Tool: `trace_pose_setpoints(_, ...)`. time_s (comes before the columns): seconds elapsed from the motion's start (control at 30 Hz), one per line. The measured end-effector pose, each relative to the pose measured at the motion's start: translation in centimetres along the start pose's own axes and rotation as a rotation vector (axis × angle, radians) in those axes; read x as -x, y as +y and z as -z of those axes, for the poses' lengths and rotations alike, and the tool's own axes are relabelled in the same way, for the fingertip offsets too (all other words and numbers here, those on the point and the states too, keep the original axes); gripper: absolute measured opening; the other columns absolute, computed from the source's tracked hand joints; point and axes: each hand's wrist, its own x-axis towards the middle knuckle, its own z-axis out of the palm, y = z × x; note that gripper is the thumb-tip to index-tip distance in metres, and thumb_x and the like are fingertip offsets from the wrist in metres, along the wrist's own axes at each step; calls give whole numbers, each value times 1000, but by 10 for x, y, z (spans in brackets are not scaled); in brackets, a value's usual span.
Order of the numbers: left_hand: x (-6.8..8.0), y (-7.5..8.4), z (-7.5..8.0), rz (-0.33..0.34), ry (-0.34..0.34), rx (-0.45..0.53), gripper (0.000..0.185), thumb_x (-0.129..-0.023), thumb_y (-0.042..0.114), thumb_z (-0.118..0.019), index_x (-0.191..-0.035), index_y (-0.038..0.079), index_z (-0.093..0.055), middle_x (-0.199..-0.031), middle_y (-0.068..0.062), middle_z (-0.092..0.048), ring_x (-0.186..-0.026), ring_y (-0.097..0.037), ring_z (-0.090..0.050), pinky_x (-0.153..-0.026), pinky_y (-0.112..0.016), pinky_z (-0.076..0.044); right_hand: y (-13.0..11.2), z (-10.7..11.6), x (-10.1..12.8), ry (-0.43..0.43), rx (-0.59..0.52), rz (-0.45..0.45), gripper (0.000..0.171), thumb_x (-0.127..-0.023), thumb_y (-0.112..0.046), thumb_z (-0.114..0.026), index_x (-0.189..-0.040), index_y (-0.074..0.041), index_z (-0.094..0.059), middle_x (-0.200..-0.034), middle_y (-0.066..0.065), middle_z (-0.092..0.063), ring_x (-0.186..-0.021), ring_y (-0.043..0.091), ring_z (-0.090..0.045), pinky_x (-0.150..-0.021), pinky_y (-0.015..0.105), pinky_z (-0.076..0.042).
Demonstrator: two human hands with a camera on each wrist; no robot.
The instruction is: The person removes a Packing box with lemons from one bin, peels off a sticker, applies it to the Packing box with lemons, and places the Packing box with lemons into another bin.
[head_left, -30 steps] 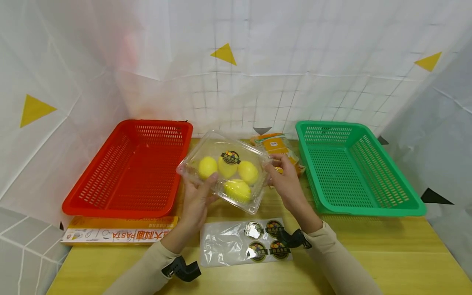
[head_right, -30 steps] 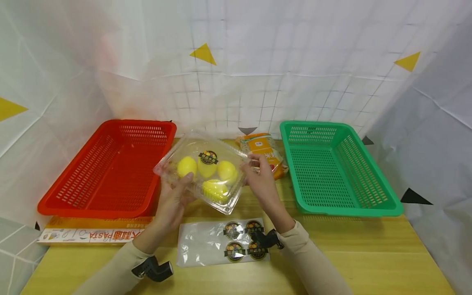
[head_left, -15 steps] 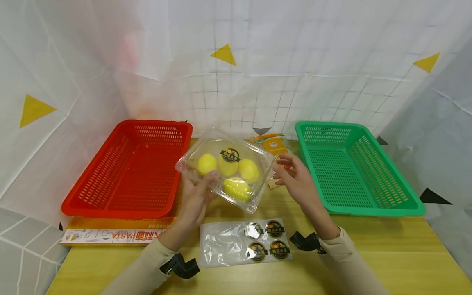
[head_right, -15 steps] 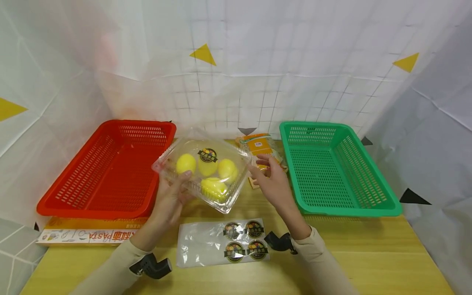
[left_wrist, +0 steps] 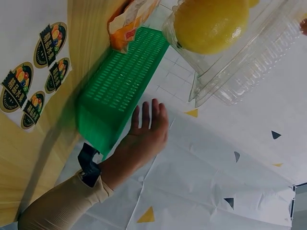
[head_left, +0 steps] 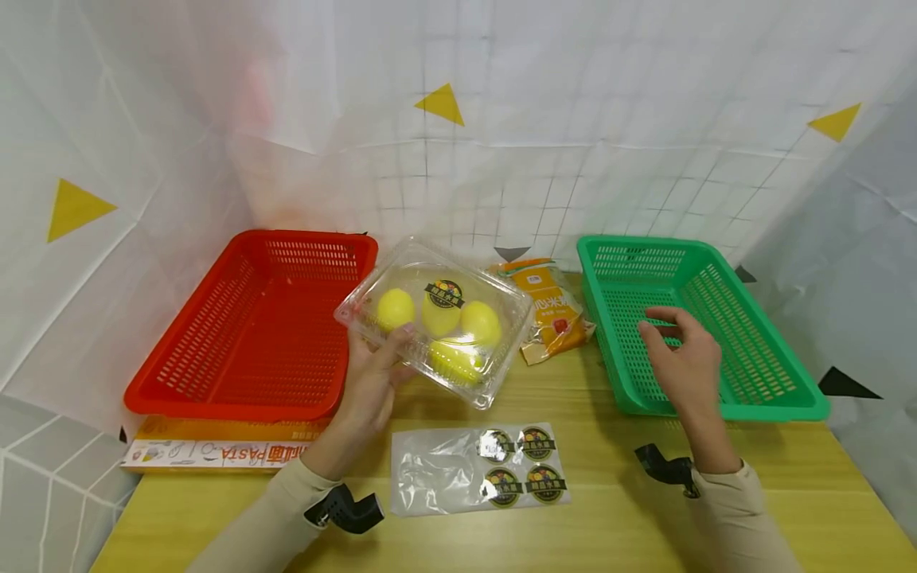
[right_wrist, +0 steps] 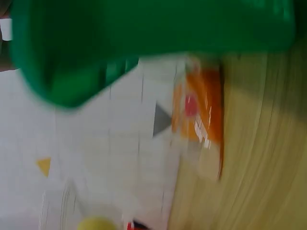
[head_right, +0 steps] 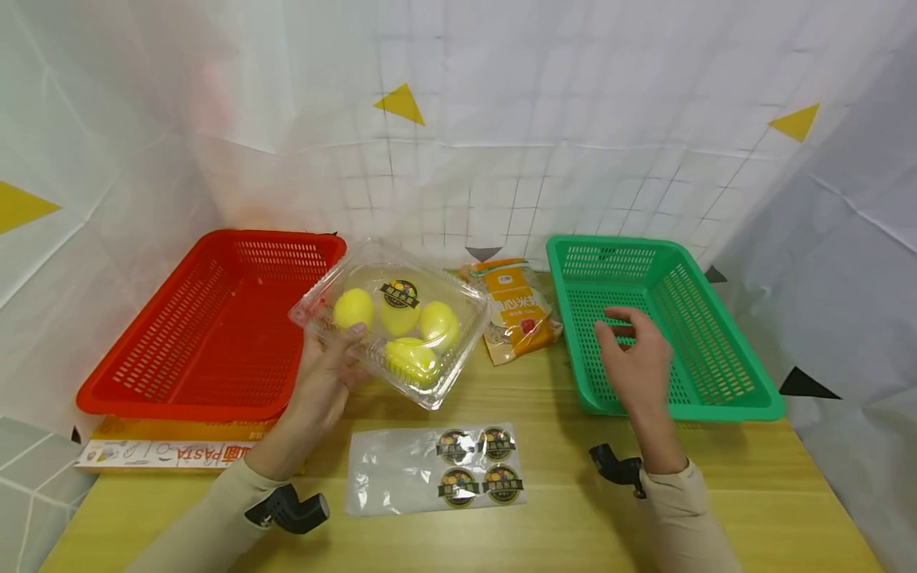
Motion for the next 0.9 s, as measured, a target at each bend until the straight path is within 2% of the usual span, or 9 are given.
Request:
trace_pose_setpoints(0.23,-1,1,-2,5,11,-17,68,-98,3,-70,-148,26,-31,-134,-12,-53,-106,-26,-67,-81,-42,-61,37,32,-14,101,109,-174,39,-105,-32,-60,-133,-7,-69,-123,14,-66,-90,-2,-50,-66,25,-43)
trace_pose_setpoints(0.37,-1,0,-2,5,5,-10,69,-97,3,-70,-149,26,-32,-134,-12,-54,-104,-24,-68,-80,-42,-61,50,50,-21,143,126,-284,42,-105,-36,-59,-135,-9,-68,-115,-1,-64,-82,-1,-48,-64,27,-42)
trace_pose_setpoints(0.47,-1,0,-2,8,4,-2,68,-97,3,-70,-149,26,-32,-135,-12,-54,-104,-25,-68,-80,-42,-61,60,62,-24,186,125,-354,43,-104,-37,-58,-135,-9,-69,-105,-15,-57,-81,-2,-46,-70,31,-41)
trace_pose_setpoints(0.57,-2,0,-1,10,3,5,69,-97,4,-71,-150,27,-32,-136,-12,-53,-107,-27,-68,-81,-43,-61,73,71,-25,252,136,-369,43,-103,-33,-57,-133,-5,-69,-98,-20,-50,-86,0,-42,-90,40,-42)
trace_pose_setpoints(0.63,-2,0,-1,8,-2,5,70,-97,5,-71,-150,27,-31,-138,-12,-52,-109,-28,-67,-82,-44,-60,81,75,-25,291,161,-362,42,-103,-29,-55,-132,-1,-69,-99,-14,-52,-92,8,-43,-103,47,-37)
trace_pose_setpoints(0.7,-2,0,-1,6,-8,3,71,-97,6,-72,-151,28,-31,-139,-13,-52,-111,-28,-66,-82,-45,-60,88,78,-24,322,189,-345,42,-102,-24,-53,-130,3,-68,-103,-2,-57,-96,19,-44,-109,54,-33)
trace_pose_setpoints(0.8,-2,1,-1,8,-9,-2,72,-97,6,-72,-151,28,-30,-139,-12,-51,-110,-28,-67,-82,-44,-60,96,83,-23,368,234,-318,41,-100,-17,-49,-126,7,-69,-114,19,-62,-105,37,-49,-102,58,-38)
trace_pose_setpoints(0.9,-2,1,-2,15,-4,-8,73,-97,5,-73,-151,28,-30,-138,-12,-52,-106,-26,-67,-82,-42,-61,101,85,-20,415,284,-295,41,-99,-14,-46,-125,9,-69,-122,29,-63,-113,46,-53,-94,63,-40)
